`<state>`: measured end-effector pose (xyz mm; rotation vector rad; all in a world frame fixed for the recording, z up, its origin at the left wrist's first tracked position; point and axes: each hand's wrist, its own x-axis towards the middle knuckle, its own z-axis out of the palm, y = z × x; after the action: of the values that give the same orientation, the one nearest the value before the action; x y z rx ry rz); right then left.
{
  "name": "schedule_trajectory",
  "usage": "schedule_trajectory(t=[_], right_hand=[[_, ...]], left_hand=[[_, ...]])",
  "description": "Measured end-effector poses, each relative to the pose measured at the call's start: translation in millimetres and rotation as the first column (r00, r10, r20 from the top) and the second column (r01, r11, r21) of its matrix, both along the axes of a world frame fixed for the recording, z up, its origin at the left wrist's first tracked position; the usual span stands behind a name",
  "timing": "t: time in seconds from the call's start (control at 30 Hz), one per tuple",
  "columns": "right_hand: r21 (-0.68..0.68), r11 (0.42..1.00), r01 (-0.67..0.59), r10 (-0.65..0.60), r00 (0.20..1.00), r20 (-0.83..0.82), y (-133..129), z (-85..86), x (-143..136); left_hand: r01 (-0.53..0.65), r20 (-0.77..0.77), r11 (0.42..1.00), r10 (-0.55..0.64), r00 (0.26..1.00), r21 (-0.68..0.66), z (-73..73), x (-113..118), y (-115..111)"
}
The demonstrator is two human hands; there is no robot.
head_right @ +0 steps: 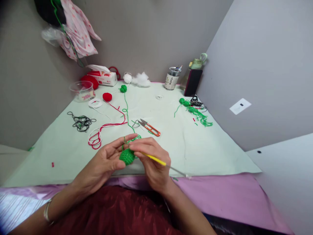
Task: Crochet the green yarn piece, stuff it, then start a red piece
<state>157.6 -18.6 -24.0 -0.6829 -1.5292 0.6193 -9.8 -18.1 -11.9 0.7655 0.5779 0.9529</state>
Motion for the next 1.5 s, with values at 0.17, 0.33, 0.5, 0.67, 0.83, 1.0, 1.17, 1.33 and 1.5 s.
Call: schedule_trajectory(t=[0.17,0.33,0.5,0.67,0.83,1.0,1.17,1.33,1.5], right_hand=[[0.131,0.97,0.206,-0.219,0.971,0.1,-7,-2.2,-6],[-0.059,0.998,0.019,-0.019,1.0,0.01,-2,4.4,0],[-0.217,0.95,-0.223,0.157,0.946,-0.285,7,0.1,4],[-0.264,0.918,-0.295,0.2,0.921,-0.335,10,-0.9,8],[-0.295,0.909,-0.293,0.214,0.938,-0.272,11,1.5,15],[-0.292,0.914,-0.282,0.228,0.952,-0.204,12,6.1,22],[-0.247,0.942,-0.227,0.217,0.974,-0.066,8,12.2,23],[-0.154,0.966,-0.208,0.226,0.968,0.107,7,17.0,27],[-0.021,0.973,-0.23,0.228,0.941,0.249,12,16.4,28]], left_hand=[[-0.115,-0.104,0.99,0.123,0.987,0.08,-2.4,3,-2],[-0.161,-0.21,0.963,0.207,0.955,0.217,-1.5,1,-1],[-0.127,-0.349,0.931,0.251,0.903,0.342,2.3,-3,-1],[-0.065,-0.439,0.861,0.32,0.84,0.504,4.0,-7,0],[0.0,-0.473,0.797,0.358,0.805,0.604,5.4,-10,2],[0.036,-0.499,0.77,0.376,0.781,0.638,5.4,-13,3],[0.026,-0.495,0.771,0.381,0.781,0.636,7.9,-13,4],[0.041,-0.491,0.754,0.384,0.782,0.655,7.5,-15,6],[0.037,-0.52,0.804,0.348,0.78,0.594,5.7,-15,7]])
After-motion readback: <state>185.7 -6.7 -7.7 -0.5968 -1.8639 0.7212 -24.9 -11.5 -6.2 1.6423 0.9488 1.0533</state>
